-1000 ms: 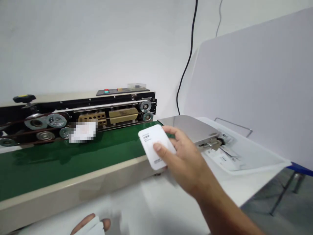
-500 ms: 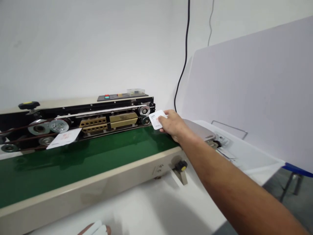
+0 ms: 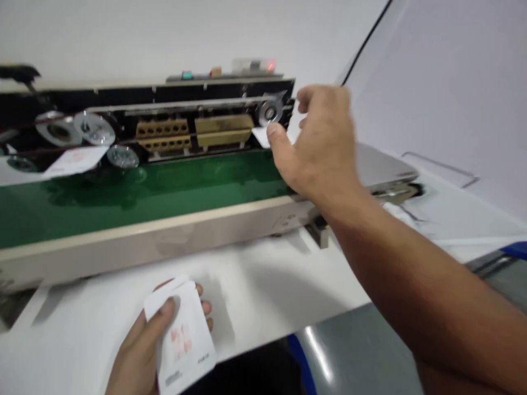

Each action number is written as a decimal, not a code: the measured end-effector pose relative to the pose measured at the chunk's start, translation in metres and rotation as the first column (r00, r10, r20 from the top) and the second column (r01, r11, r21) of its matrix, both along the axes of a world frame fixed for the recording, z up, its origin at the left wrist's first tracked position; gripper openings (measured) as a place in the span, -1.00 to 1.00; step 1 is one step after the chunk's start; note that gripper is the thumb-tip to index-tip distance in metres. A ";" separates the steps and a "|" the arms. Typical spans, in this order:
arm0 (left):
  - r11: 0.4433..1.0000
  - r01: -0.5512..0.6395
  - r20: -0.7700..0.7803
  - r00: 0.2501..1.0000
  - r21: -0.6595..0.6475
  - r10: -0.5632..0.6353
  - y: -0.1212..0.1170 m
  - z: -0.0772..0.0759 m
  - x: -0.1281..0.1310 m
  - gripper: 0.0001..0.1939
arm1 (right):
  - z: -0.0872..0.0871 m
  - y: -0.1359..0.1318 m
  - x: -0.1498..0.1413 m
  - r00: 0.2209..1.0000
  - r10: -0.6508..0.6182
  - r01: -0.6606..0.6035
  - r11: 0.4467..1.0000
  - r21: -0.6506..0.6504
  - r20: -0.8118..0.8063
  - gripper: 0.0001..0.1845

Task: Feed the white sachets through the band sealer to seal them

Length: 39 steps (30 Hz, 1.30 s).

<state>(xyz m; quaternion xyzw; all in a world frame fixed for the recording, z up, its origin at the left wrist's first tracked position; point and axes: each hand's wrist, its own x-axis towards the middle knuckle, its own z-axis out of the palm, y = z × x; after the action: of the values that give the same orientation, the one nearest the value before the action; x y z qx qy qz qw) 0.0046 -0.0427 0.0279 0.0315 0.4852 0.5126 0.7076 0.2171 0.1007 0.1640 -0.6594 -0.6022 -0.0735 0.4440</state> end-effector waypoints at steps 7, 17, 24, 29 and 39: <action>0.990 -0.021 0.045 0.999 0.142 0.014 0.006 -0.008 -0.006 -0.71 | -0.093 -0.101 -0.051 0.783 0.584 -0.570 0.811 -0.129 0.215 -0.48; 0.961 -0.029 0.161 0.987 0.276 -0.016 0.011 -0.018 -0.007 -0.52 | -0.143 -0.110 -0.080 0.720 0.671 -0.674 0.616 -0.409 -0.177 -0.33; 0.960 -0.071 0.080 0.995 0.272 0.051 0.008 -0.020 -0.007 -0.78 | -0.144 -0.117 -0.064 0.667 0.670 -0.737 0.530 -0.418 -0.326 -0.50; 0.951 -0.076 0.058 0.996 0.299 0.062 0.009 -0.021 -0.006 -0.80 | -0.144 -0.124 -0.061 0.601 0.612 -0.798 0.498 -0.340 -0.514 -0.55; 0.930 0.010 0.062 0.997 0.368 -0.036 0.003 -0.023 -0.006 -0.85 | -0.138 -0.120 -0.050 0.653 0.451 -0.679 0.704 -0.207 -0.608 -0.63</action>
<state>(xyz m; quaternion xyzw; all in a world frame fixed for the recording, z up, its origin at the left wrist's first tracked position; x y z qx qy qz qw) -0.0017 -0.0400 0.0051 0.1517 0.3562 0.5868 0.7111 0.1674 -0.0190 0.0255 -0.5045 -0.6402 0.3817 0.4358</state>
